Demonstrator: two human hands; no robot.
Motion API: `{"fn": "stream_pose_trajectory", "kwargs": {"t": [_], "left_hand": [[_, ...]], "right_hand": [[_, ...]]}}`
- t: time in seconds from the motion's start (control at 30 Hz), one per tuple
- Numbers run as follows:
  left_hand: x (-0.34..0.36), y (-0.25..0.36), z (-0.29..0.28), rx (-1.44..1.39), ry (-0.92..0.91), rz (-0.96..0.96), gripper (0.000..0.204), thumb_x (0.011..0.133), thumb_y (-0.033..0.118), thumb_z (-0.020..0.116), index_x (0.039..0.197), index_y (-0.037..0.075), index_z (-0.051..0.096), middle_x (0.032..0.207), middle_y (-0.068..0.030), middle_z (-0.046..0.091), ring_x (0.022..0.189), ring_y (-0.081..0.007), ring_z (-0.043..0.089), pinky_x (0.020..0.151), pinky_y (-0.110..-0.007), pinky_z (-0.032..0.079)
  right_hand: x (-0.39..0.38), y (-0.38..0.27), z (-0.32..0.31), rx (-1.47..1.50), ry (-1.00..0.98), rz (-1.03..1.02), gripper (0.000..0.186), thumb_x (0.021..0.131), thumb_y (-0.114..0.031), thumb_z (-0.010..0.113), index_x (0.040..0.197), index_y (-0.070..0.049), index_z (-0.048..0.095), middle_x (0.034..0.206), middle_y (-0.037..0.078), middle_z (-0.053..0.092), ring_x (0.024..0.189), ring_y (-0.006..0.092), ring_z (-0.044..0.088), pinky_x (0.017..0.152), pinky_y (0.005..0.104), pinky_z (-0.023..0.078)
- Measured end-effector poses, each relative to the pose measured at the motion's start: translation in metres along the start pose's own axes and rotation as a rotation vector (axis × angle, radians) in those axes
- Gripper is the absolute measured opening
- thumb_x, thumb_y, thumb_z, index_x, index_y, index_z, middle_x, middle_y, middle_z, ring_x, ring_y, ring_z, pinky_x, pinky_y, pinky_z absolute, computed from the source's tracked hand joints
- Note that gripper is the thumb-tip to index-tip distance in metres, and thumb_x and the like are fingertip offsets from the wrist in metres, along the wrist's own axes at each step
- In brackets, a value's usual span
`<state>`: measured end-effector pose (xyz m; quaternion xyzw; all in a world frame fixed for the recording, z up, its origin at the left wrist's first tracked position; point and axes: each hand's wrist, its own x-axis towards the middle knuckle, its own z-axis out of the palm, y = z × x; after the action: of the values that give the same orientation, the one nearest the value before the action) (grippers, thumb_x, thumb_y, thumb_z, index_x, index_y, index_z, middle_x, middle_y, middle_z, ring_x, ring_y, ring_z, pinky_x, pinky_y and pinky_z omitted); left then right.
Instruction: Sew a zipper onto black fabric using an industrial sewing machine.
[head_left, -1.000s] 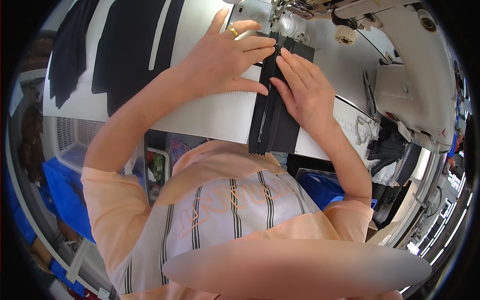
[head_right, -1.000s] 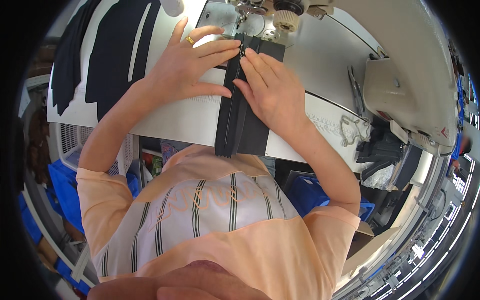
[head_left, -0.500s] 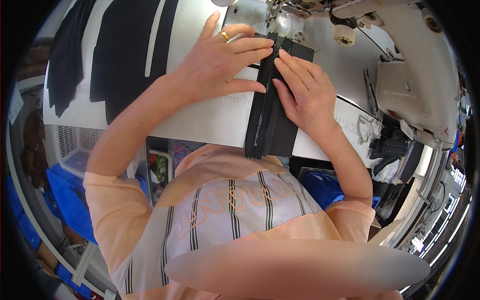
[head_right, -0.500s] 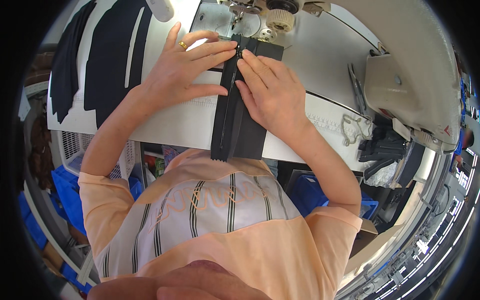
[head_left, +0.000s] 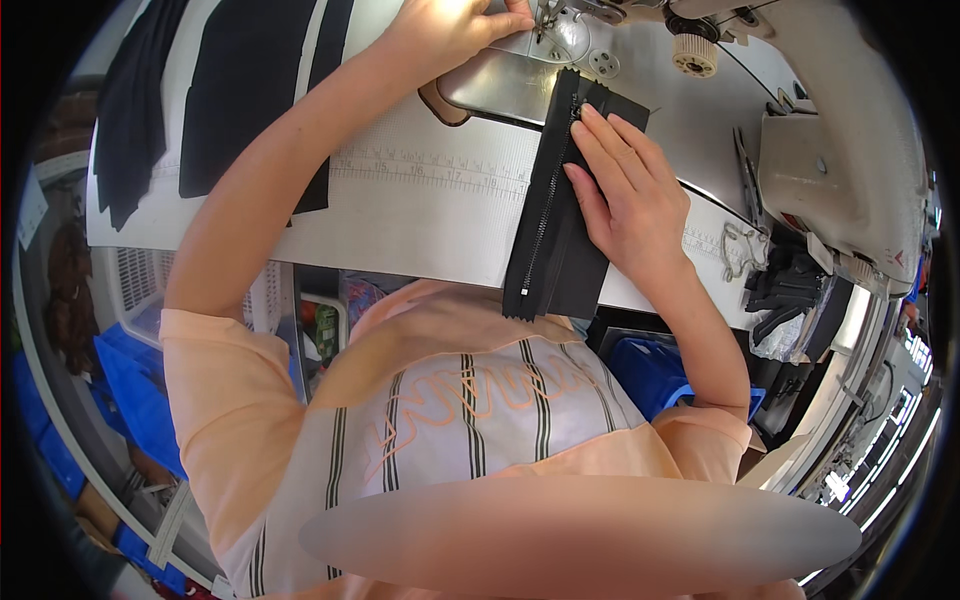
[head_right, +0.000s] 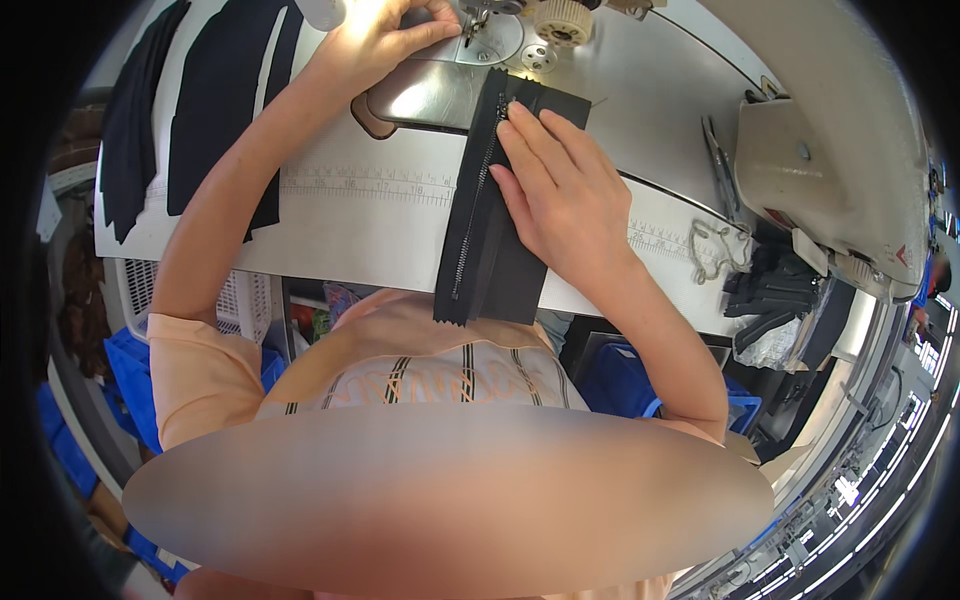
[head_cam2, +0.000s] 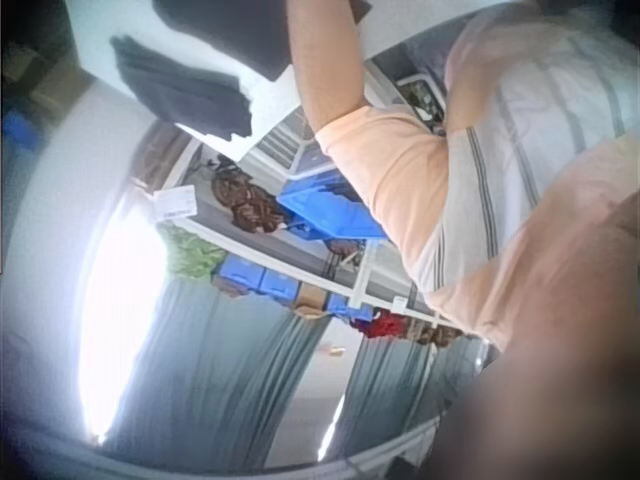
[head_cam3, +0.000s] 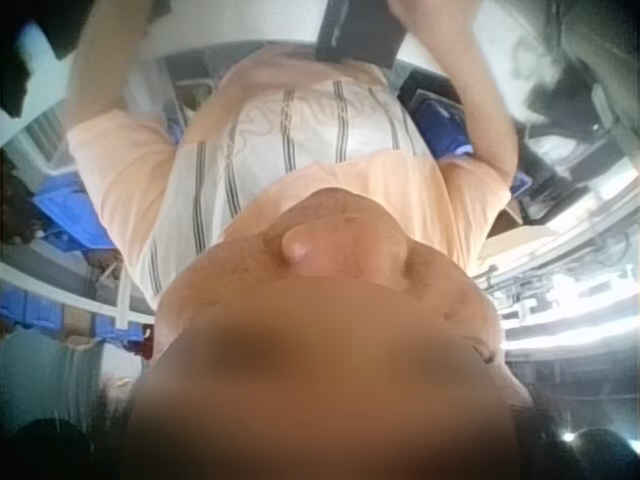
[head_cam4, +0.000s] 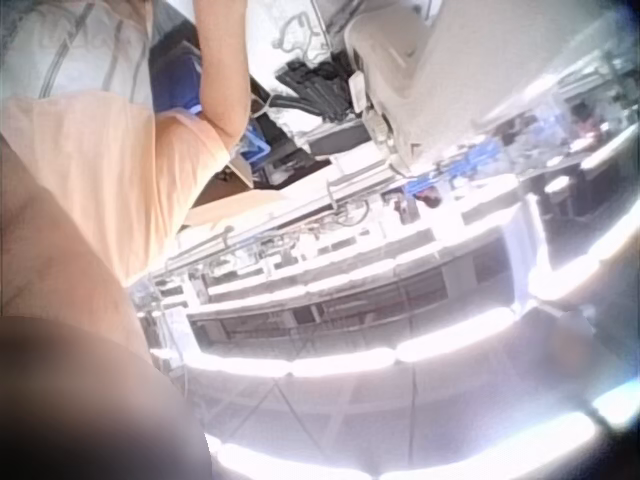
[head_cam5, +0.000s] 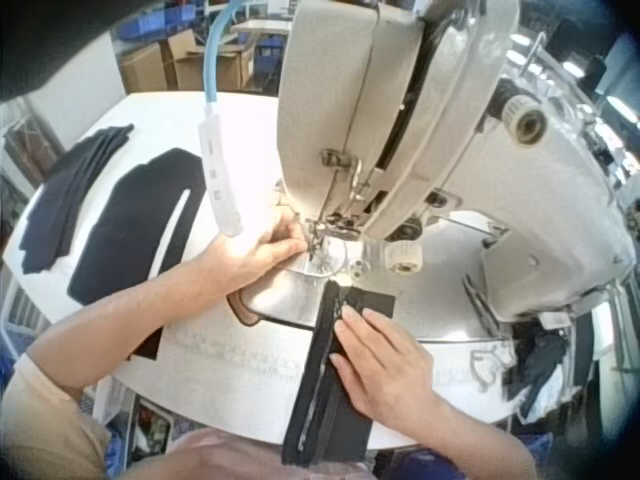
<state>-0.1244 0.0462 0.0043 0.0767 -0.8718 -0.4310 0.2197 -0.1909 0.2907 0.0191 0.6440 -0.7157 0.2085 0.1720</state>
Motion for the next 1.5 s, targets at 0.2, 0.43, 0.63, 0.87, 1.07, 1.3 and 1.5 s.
{"fn": "stream_pose_trajectory", "kwargs": {"t": [0.2,0.43,0.63,0.87,1.07,1.3,1.5], "left_hand": [[0.016,-0.014,-0.008,-0.03,-0.014,-0.092,0.015,0.088,0.012,0.067,0.096,0.002,0.06,0.095,-0.008,0.061,0.092,-0.02,0.058,0.085,-0.035,0.045],[0.031,-0.026,-0.007,0.11,-0.021,0.001,0.019,0.089,0.015,0.066,0.104,0.005,0.062,0.105,-0.0057,0.062,0.103,-0.0207,0.055,0.093,-0.037,0.041],[0.039,-0.039,-0.004,0.335,-0.009,0.171,0.024,0.09,0.018,0.066,0.111,0.007,0.063,0.114,-0.0037,0.062,0.113,-0.0212,0.053,0.1,-0.038,0.037],[-0.032,0.014,-0.012,0.627,-0.105,0.439,0.031,0.091,0.021,0.065,0.12,0.01,0.065,0.125,-0.0013,0.063,0.124,-0.0219,0.05,0.108,-0.04,0.033],[-0.057,0.047,-0.026,0.365,-0.323,-0.166,0.025,0.089,0.02,0.067,0.112,0.009,0.069,0.117,-0.0047,0.068,0.111,-0.0231,0.062,0.101,-0.039,0.04],[-0.01,0.029,0.006,0.162,0.088,-0.245,0.043,0.079,0.035,0.077,0.099,-0.002,0.065,0.088,-0.0187,0.066,0.082,-0.0304,0.067,0.071,-0.04,0.053],[-0.011,0.008,0.001,0.34,0.048,0.123,0.036,0.078,0.028,0.075,0.093,-0.004,0.065,0.082,-0.0192,0.062,0.076,-0.0333,0.064,0.07,-0.04,0.053]], "right_hand": [[-0.005,-0.001,-0.001,-0.017,-0.006,0.031,0.035,0.075,-0.013,0.078,0.108,-0.006,0.07,0.116,0.006,0.069,0.103,0.0239,0.064,0.085,0.0331,0.053],[-0.005,-0.001,0.0,-0.015,0.005,0.028,0.035,0.075,-0.013,0.077,0.109,-0.006,0.07,0.116,0.006,0.068,0.103,0.0238,0.064,0.086,0.0331,0.053],[-0.005,-0.001,0.0,-0.019,0.001,0.017,0.035,0.076,-0.013,0.078,0.109,-0.005,0.07,0.116,0.006,0.069,0.104,0.0241,0.064,0.087,0.0333,0.053],[-0.005,-0.001,-0.001,-0.022,0.01,0.017,0.034,0.077,-0.013,0.077,0.109,-0.004,0.069,0.116,0.007,0.068,0.103,0.0244,0.064,0.087,0.0334,0.053],[-0.004,0.0,0.0,-0.037,0.006,0.008,0.034,0.077,-0.013,0.076,0.109,-0.004,0.069,0.116,0.007,0.068,0.103,0.0245,0.064,0.086,0.0338,0.053],[-0.004,-0.001,0.0,-0.032,0.013,0.0,0.033,0.077,-0.014,0.076,0.108,-0.004,0.069,0.115,0.007,0.069,0.103,0.0245,0.064,0.086,0.034,0.053],[-0.004,-0.001,0.0,-0.023,0.024,-0.001,0.033,0.077,-0.014,0.076,0.108,-0.004,0.069,0.115,0.007,0.069,0.103,0.0248,0.064,0.086,0.0346,0.053]]}}
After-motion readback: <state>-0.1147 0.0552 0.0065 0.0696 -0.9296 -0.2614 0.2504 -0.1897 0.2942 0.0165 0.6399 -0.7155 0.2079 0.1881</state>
